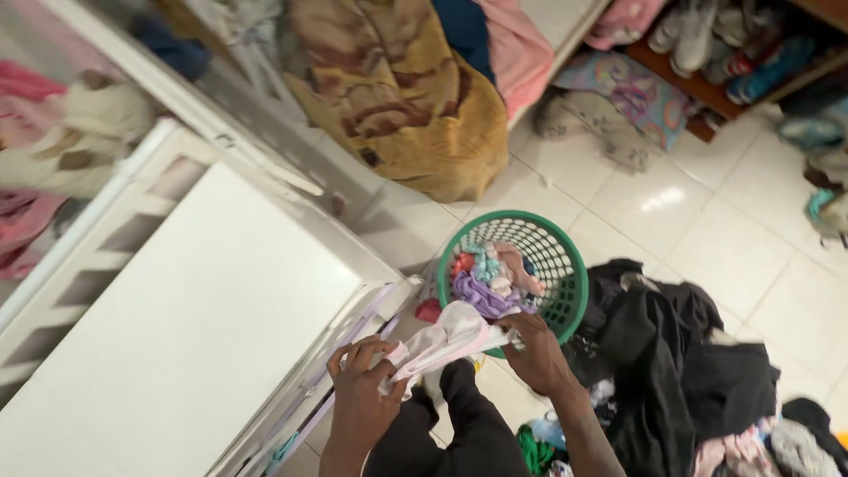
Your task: Fold baby clothes on top of a dresser next to a crib.
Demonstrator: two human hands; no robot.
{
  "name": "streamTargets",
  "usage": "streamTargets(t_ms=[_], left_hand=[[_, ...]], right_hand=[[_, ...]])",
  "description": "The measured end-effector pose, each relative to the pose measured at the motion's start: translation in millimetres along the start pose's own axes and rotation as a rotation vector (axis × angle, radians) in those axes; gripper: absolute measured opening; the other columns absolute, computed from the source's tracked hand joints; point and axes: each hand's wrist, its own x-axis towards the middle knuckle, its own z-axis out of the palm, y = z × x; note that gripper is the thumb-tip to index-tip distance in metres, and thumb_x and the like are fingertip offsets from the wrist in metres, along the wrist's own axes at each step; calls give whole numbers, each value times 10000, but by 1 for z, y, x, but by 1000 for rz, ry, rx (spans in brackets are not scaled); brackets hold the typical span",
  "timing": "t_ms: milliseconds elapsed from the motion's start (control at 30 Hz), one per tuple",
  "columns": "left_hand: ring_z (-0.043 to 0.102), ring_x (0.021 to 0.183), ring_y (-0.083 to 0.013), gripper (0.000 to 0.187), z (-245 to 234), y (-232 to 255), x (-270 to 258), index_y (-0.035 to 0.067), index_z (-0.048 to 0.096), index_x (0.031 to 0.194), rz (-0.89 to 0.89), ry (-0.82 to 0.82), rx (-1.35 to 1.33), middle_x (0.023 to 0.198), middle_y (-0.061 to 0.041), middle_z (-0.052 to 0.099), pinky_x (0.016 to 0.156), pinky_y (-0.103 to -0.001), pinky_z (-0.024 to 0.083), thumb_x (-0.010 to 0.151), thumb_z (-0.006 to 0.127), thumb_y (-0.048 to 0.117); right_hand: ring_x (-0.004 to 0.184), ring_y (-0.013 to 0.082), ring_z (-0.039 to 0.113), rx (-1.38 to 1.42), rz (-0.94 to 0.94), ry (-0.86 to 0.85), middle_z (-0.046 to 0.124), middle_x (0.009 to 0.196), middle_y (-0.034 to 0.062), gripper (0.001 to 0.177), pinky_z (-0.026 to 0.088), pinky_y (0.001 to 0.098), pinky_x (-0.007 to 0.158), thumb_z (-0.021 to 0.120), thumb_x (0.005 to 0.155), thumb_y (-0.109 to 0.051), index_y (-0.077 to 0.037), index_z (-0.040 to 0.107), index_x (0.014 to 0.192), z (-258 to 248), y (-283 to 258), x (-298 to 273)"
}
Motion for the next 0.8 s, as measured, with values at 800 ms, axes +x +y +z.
streamTargets(t_ms=[800], left_hand=[[800,845,-186,218,-216,-86,-266,37,682,1163,-680,735,-135,953,-107,753,673,-321,619,960,614,-7]], right_hand=[[866,96,736,299,-147,-221,801,907,48,211,588,248,770,790,825,-90,-24,731,1017,146,-240,-44]])
